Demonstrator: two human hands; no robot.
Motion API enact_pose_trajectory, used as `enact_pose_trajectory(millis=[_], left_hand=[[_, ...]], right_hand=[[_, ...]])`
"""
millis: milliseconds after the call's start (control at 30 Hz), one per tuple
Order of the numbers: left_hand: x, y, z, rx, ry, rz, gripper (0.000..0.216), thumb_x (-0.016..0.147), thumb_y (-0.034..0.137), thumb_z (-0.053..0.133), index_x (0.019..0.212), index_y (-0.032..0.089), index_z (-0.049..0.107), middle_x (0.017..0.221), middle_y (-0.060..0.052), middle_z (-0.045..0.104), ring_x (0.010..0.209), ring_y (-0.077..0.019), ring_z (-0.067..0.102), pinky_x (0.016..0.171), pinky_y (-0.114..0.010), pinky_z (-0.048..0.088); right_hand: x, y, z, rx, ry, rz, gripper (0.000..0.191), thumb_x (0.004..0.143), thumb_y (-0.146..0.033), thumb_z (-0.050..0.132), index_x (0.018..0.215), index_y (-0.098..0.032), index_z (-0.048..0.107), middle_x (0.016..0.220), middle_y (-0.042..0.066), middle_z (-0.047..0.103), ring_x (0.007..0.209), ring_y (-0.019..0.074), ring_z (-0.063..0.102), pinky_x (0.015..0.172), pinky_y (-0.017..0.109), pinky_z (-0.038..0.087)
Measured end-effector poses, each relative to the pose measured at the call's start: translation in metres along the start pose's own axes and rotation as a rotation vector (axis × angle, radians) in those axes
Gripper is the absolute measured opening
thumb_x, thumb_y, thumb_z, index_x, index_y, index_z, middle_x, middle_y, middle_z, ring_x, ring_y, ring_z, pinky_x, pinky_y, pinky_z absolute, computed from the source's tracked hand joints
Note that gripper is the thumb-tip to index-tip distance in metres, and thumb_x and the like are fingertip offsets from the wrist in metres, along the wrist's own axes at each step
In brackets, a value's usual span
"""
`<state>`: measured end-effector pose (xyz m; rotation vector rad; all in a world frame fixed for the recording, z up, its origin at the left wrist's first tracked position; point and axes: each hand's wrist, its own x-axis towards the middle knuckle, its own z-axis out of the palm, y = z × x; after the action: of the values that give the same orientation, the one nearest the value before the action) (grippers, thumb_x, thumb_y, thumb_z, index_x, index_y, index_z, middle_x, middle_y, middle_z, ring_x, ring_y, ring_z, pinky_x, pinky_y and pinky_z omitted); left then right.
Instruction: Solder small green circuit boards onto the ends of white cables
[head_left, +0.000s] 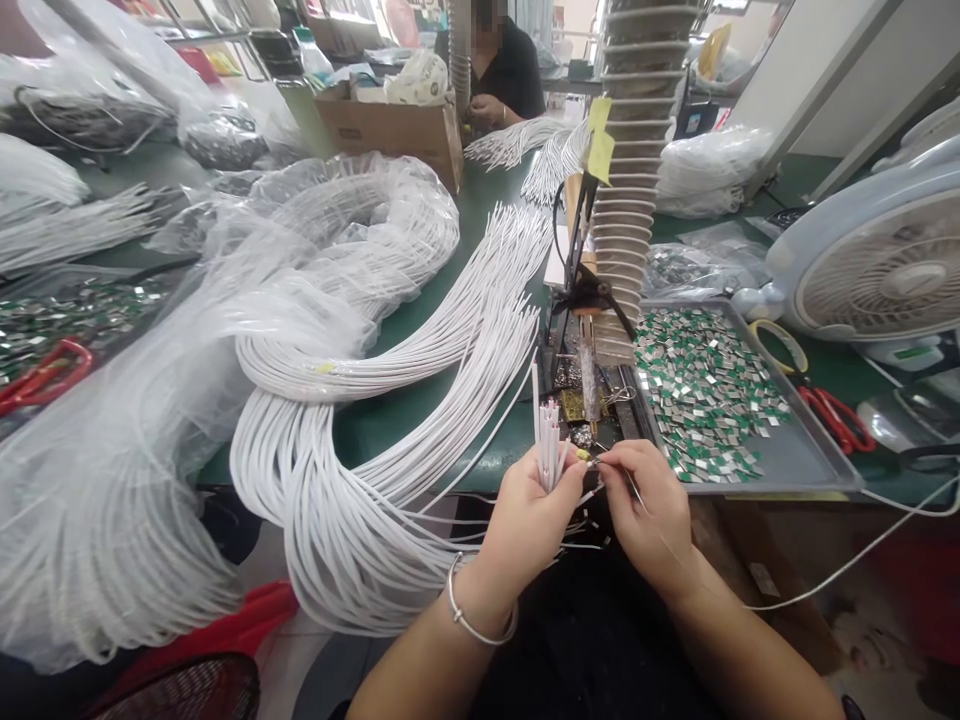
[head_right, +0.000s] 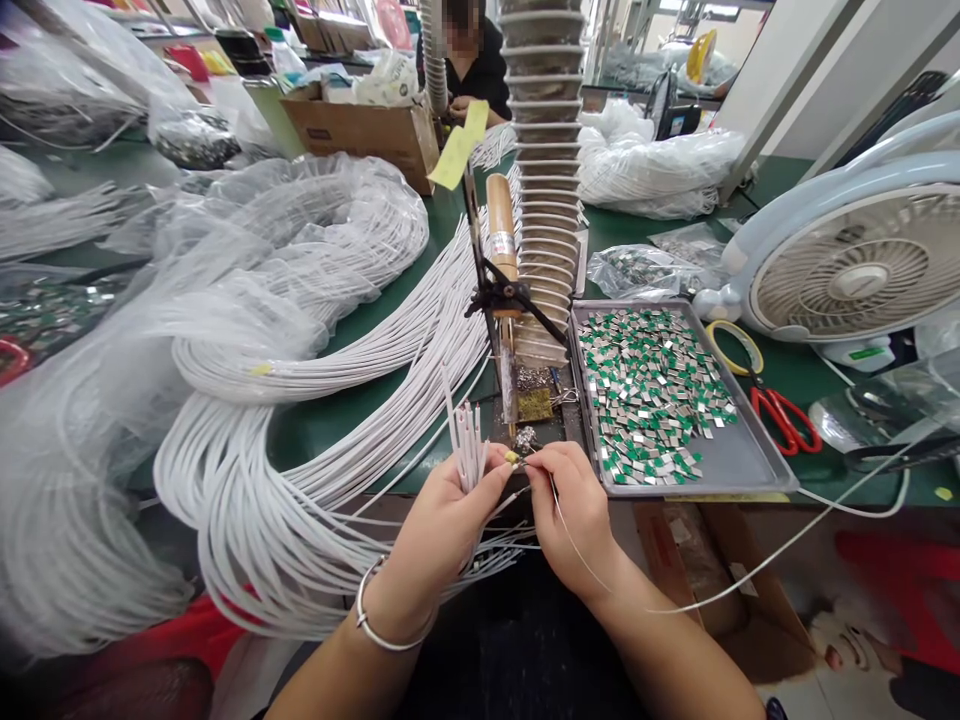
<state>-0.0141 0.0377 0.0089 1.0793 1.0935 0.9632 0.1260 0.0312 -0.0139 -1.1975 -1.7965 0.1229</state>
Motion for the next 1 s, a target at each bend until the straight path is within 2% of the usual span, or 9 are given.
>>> enact_pose_trajectory(millis=[300,467,533,733,1000], left_hand=[[0.003,0.003,-0.001,-0.011,-0.065,-0.001,0.010,0.082,0.024,0.054,0.076,0.016,0.054,0.077,-0.001,0.055,0.071,-0.0123,0.048,0.068,-0.025,0.039],[0.004,0.007,0.001,-0.028,-0.041,0.007,0.008,0.081,0.022,0.053,0.075,0.017,0.051,0.075,0.001,0.052,0.071,-0.0120,0.049,0.065,-0.024,0.039],[0.003,0.009,0.001,-0.023,-0.025,0.004,0.006,0.081,0.022,0.053,0.077,0.018,0.051,0.073,0.002,0.052,0.069,-0.0119,0.048,0.063,-0.024,0.038],[0.003,0.012,0.001,0.036,0.003,0.015,0.006,0.081,0.022,0.053,0.076,0.018,0.051,0.070,0.002,0.051,0.068,-0.0119,0.048,0.061,-0.023,0.038],[0.004,0.021,0.002,0.065,0.029,0.029,0.008,0.080,0.024,0.053,0.075,0.018,0.050,0.070,0.002,0.051,0.068,-0.0125,0.049,0.063,-0.025,0.039]], right_hand=[[0.001,-0.004,-0.001,0.056,0.022,-0.053,0.024,0.087,-0.008,0.042,0.102,-0.019,0.056,0.092,0.008,0.064,0.088,0.0169,0.063,0.076,0.033,0.056],[-0.005,-0.008,0.000,0.112,0.100,0.113,0.026,0.087,-0.011,0.044,0.110,-0.019,0.054,0.091,0.006,0.068,0.079,0.0141,0.068,0.070,0.027,0.058],[-0.007,-0.007,0.000,0.121,0.120,0.130,0.025,0.087,-0.011,0.045,0.108,-0.020,0.055,0.093,0.005,0.069,0.080,0.0142,0.069,0.072,0.028,0.059],[-0.004,-0.004,0.000,0.163,0.141,0.034,0.025,0.085,-0.006,0.046,0.102,-0.021,0.058,0.097,0.006,0.071,0.084,0.0151,0.069,0.075,0.029,0.059],[0.001,-0.007,0.000,0.156,0.134,0.001,0.018,0.086,-0.010,0.047,0.096,-0.020,0.058,0.095,0.008,0.071,0.088,0.0182,0.069,0.073,0.033,0.059]])
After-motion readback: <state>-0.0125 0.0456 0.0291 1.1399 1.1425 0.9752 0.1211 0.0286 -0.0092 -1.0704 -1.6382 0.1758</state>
